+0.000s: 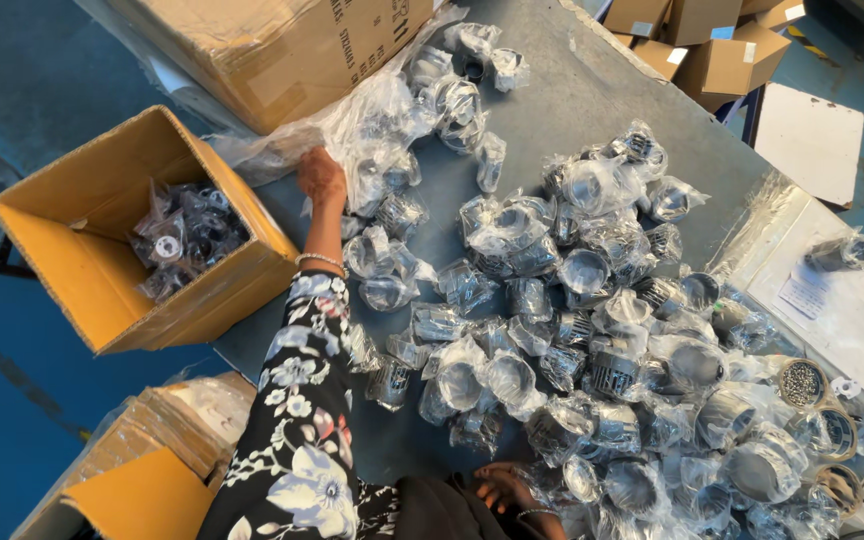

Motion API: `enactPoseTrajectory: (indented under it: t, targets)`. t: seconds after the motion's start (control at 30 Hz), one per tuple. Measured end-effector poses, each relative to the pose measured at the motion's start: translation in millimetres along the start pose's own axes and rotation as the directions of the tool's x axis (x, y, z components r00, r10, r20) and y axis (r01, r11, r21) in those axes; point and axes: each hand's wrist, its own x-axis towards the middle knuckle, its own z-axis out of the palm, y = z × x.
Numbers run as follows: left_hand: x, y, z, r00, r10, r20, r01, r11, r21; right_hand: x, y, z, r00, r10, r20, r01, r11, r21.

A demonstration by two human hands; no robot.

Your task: The person picks up small plastic-wrapped items from a large pile on a table and places them into a cardboard box. The person handles the items one by one or in small groups, moving them from the table into the box.

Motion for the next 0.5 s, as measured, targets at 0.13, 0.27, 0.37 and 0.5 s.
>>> enactPoseTrajectory:
  t: [0.13,0.27,0.37,0.5]
  targets:
    - [18,39,-6,0.939,0.335,0.074,-0.311,0.923,-0.228,0,0,4,1.0,-0.009,-0.023,0.01,1.0,0.017]
    - [38,92,-1,0.801,0.577,0.16,-0.529,0.808,-0.261,0,4,9,0.998,-0.02,-0.053,0.022,0.999,0.042]
    - [52,120,8,0.794,0.569,0.214,-0.556,0.822,-0.119,3,4,10,0.997,-0.022,-0.075,0.027,0.998,0.06]
    - [68,134,20,0.762,0.58,0.288,-0.59,0.805,-0.061,7,-3,10,0.994,-0.022,-0.104,0.031,0.996,0.08]
